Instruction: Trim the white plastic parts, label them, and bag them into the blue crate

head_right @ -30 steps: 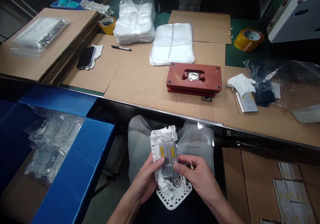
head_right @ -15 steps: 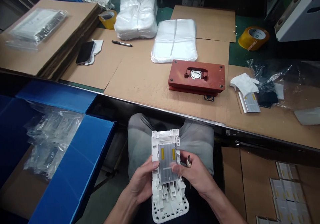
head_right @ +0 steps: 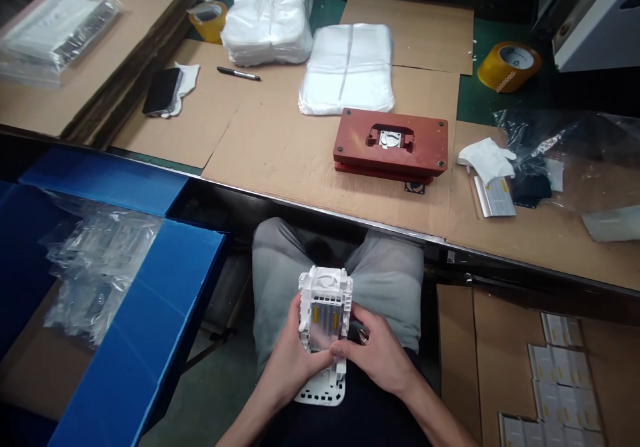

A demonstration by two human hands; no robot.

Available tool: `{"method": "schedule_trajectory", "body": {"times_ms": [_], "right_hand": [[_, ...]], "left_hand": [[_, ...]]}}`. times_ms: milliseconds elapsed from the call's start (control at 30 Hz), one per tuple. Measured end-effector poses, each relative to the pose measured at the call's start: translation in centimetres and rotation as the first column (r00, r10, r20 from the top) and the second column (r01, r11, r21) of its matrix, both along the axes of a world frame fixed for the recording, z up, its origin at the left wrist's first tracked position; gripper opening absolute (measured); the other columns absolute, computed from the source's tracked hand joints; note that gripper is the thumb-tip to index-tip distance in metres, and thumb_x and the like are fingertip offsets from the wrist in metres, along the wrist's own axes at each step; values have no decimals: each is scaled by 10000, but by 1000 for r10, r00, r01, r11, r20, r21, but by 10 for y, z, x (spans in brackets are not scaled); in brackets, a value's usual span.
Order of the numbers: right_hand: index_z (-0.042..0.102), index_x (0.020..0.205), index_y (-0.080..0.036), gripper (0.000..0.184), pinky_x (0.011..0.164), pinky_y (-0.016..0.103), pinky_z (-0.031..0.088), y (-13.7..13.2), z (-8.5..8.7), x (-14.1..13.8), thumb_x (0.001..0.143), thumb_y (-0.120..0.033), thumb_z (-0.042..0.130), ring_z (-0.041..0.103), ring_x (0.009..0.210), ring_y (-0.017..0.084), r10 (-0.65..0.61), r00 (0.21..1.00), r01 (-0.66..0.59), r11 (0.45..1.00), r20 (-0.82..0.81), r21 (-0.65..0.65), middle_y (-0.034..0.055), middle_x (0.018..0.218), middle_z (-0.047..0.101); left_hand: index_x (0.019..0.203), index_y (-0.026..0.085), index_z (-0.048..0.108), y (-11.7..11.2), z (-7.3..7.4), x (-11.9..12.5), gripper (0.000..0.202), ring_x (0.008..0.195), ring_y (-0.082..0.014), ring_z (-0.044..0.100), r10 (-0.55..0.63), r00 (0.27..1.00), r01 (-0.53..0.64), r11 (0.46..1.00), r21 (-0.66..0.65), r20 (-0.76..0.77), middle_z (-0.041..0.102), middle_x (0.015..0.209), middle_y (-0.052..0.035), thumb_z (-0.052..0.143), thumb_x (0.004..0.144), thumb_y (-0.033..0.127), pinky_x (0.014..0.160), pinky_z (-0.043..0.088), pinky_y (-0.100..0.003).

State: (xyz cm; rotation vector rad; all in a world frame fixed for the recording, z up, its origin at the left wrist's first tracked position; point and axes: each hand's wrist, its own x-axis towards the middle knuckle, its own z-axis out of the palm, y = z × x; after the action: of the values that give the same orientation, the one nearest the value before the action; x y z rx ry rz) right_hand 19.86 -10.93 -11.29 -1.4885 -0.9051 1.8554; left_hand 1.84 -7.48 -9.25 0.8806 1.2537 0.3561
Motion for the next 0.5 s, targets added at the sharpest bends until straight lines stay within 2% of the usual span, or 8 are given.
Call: {"method": "schedule_trajectory", "body": {"times_ms": [167,333,400,500], "right_hand": [[608,1323,-230,497,937,357,512,-11,-6,0,840,-244,723,633,1152,270,28,999,-29,999,46,24,49,1305,682],[642,1231,-188,380,785,321,537,-18,-8,-10,868,-292,684,686,927,245,27,992,-40,994,123,105,53,1079,746],[640,1228,-182,380,798,328,538,-17,-9,-11,867,-296,676,684,935,253,12,992,-29,991,129,129,55,1059,744],[625,1261,-192,414,860,341,534,-13,-11,-9,855,-257,674,677,1001,259,27,995,-37,994,99,107,57,1137,734]], "left_hand": [[1266,204,461,-13,-10,0,727,1051,-301,644,5,1000,-5,1000,-3,-9,689,1170,-103,866,668,288,884,489,-376],[1257,221,457,-20,-20,-3,740,1074,-278,630,48,997,-51,998,43,57,680,1181,-77,876,647,214,896,479,-352],[1254,217,451,-20,-22,-3,746,1071,-279,630,48,997,-51,998,44,65,680,1172,-76,875,641,199,896,480,-357],[1243,212,448,-18,-23,-2,734,1076,-281,628,64,997,-67,996,54,46,675,1162,-73,868,642,195,913,476,-367]]}}
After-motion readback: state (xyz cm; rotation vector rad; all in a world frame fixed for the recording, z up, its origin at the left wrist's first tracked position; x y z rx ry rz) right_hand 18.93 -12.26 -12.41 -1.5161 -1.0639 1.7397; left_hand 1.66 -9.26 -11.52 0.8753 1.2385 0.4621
